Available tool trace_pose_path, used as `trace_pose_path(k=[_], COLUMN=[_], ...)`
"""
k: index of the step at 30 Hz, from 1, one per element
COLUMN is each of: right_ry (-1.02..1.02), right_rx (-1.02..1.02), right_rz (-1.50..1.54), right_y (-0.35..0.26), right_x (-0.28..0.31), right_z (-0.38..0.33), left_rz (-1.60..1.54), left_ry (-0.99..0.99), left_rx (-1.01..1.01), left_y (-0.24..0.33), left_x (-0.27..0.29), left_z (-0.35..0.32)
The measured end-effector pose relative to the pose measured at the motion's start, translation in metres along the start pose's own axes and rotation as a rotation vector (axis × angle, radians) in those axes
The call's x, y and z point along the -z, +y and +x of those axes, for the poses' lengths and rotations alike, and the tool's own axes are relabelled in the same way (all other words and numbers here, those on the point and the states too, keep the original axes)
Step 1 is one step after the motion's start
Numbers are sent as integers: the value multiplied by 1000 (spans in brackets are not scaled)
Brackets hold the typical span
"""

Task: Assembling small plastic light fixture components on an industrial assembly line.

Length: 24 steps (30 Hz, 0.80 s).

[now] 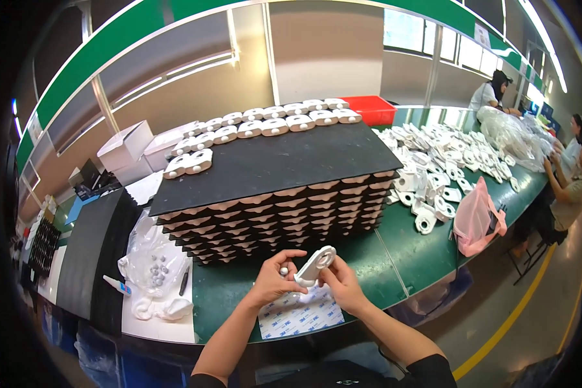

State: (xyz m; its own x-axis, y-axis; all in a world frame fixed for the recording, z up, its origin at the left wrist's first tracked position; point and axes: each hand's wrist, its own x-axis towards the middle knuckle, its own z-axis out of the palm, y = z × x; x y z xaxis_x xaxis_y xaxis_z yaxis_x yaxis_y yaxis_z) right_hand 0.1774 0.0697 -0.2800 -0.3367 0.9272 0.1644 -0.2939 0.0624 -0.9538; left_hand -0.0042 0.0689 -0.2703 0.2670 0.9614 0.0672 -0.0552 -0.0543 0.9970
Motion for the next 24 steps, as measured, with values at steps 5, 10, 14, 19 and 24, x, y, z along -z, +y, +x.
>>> trace_pose_path(k=[5,10,14,19,24], right_ry=[-251,-132,-140,-168,-115], right_rx=[349,660,483,-55,-92], right_rz=[-421,-495,-673,-669,-769], right_y=[-64,-135,-149,-133,-119], right_x=[-7,-75,-100,-124,-126], right_z=[28,98,181,251,279], left_rz=[-114,-326,-641,-966,-959], left_ry=[21,44,148,98,139], left_rx=[-125,146,302,320,350], left_y=[9,-1,3,-16,-18], left_x=[-6,14,16,27,21], left_z=[1,-3,-1,3,4])
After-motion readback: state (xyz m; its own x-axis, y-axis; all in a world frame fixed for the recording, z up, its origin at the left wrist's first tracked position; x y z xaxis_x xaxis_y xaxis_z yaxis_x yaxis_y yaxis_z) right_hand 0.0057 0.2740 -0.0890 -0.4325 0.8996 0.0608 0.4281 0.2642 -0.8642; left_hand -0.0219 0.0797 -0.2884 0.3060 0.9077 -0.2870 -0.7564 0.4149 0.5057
